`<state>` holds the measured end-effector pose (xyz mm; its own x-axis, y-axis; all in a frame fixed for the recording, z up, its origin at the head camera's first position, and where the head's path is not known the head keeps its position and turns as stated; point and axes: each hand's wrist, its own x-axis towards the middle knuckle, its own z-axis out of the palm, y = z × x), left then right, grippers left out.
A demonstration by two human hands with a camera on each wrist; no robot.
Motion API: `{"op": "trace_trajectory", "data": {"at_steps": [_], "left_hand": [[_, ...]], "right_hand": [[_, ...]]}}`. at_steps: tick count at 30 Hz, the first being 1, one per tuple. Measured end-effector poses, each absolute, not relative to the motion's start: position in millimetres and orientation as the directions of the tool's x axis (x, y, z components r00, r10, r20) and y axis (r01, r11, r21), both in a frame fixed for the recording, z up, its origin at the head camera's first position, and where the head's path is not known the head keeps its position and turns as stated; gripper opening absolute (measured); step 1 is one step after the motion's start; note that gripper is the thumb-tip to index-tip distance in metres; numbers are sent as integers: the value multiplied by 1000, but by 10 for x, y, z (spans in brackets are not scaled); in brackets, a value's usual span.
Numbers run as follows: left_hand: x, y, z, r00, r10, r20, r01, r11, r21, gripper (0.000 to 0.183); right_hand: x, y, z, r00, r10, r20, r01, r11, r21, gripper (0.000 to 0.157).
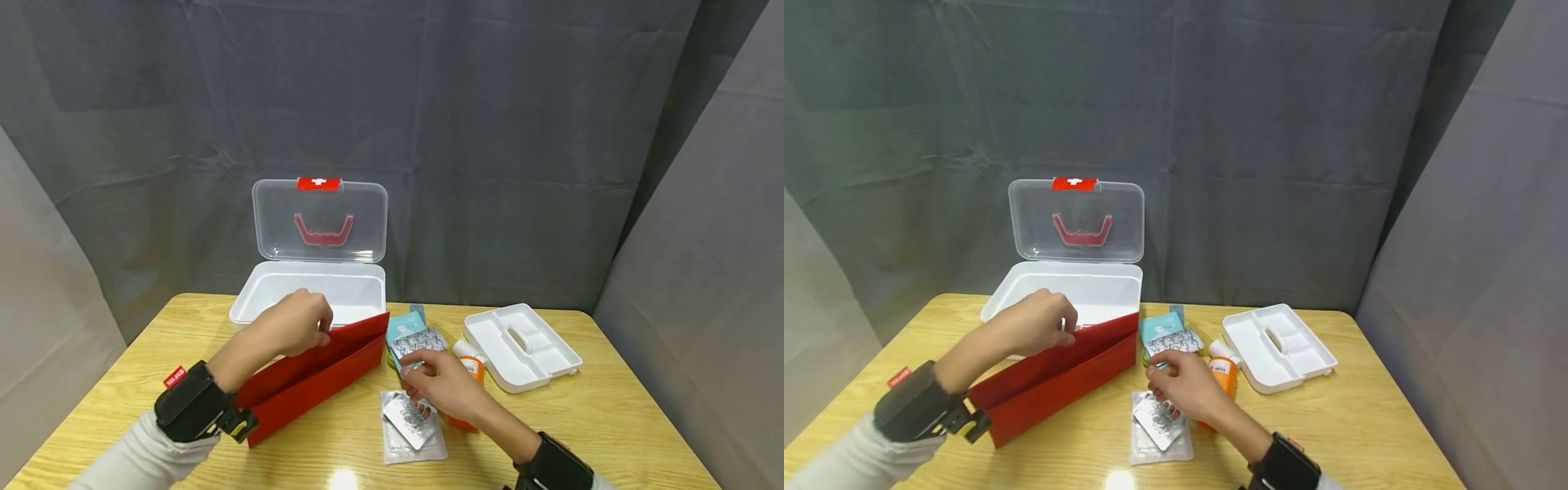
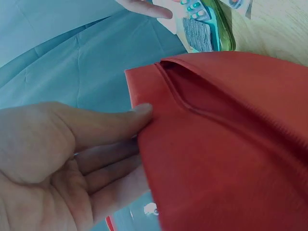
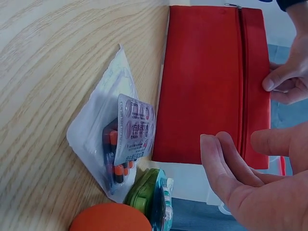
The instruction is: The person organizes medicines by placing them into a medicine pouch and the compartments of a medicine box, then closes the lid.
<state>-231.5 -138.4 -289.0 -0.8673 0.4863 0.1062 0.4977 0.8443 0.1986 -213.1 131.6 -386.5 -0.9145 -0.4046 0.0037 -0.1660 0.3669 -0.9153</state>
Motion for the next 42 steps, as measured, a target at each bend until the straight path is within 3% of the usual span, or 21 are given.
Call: {"op": "trace_trajectory", "data": {"at_steps": [18,23,30,42], "left_hand": [[-2221,-1042,-2855,-848,525,-66,512,846,150,32],[-2156,-925,-2876,-813,579,-63,568,811,140,33],[-2125,-794,-2925,-819,570,-69,555,817,157,28],[-2145,-724,-2979,-753,658,21,644,729,232,31]], "right_hand": [[-2086,1311,-3903,-917,-397,-34,-127,374,-919,33],[-2099,1299,-3926,-908,-418,-19,-138,344,-929,32],[-2094,1294,-3954,-903,-430,-22,-147,356,-923,33],[-2052,1200,-4069,-902,-430,-50,-99,317,-943,37]]}}
